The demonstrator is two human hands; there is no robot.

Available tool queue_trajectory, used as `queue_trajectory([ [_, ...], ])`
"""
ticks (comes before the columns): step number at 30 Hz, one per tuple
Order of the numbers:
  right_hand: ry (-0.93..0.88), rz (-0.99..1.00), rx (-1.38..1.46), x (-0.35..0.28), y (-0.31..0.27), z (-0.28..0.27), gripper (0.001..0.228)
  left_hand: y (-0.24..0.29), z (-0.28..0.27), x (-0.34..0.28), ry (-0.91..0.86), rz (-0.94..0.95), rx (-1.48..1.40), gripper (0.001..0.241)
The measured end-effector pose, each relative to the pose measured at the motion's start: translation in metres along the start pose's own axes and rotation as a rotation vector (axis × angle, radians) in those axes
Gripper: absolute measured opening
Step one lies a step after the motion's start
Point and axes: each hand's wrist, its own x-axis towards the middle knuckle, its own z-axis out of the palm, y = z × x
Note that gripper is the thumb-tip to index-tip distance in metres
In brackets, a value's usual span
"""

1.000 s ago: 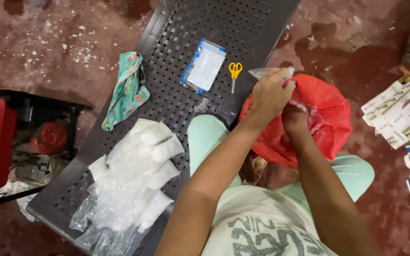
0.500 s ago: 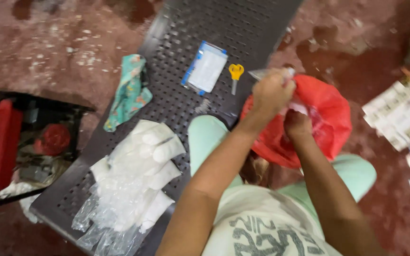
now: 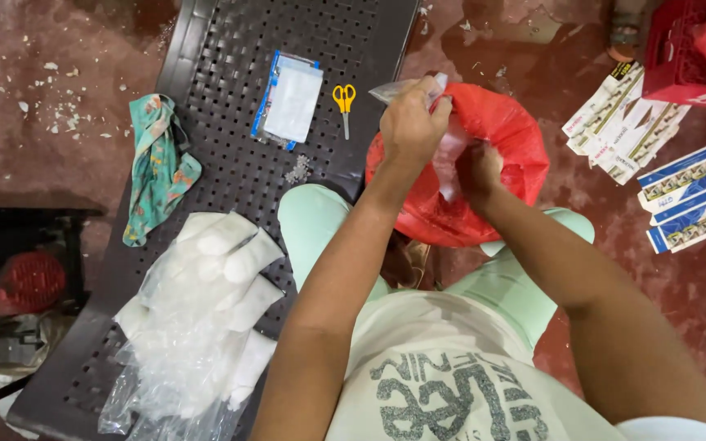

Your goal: Packaging white powder from a large red bag into smaller plastic bags using a spoon.

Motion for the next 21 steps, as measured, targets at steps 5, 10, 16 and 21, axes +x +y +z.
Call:
queue_trajectory([
  [5, -0.333, -0.196, 0.256, -0.016, 0.009, -0.023, 0.029, -0.001, -0.004, 0.000, -0.060, -0.061, 0.010, 0.016],
  [10, -0.285, 0.078, 0.594, 0.005, -0.018, 0.067, 0.024, -0.006, 0.002, 0.002, -0.050, -0.108, 0.057, 0.012],
  [16, 0.039, 0.048, 0.264, -0.006, -0.003, -0.033, 0.020, -0.005, 0.008, 0.005, -0.083, -0.126, 0.056, 0.015],
  [21, 0.296, 0.044, -0.056, 0.018, -0.015, 0.010, 0.016, 0.000, 0.006, 0.003, -0.097, -0.141, 0.082, 0.015],
])
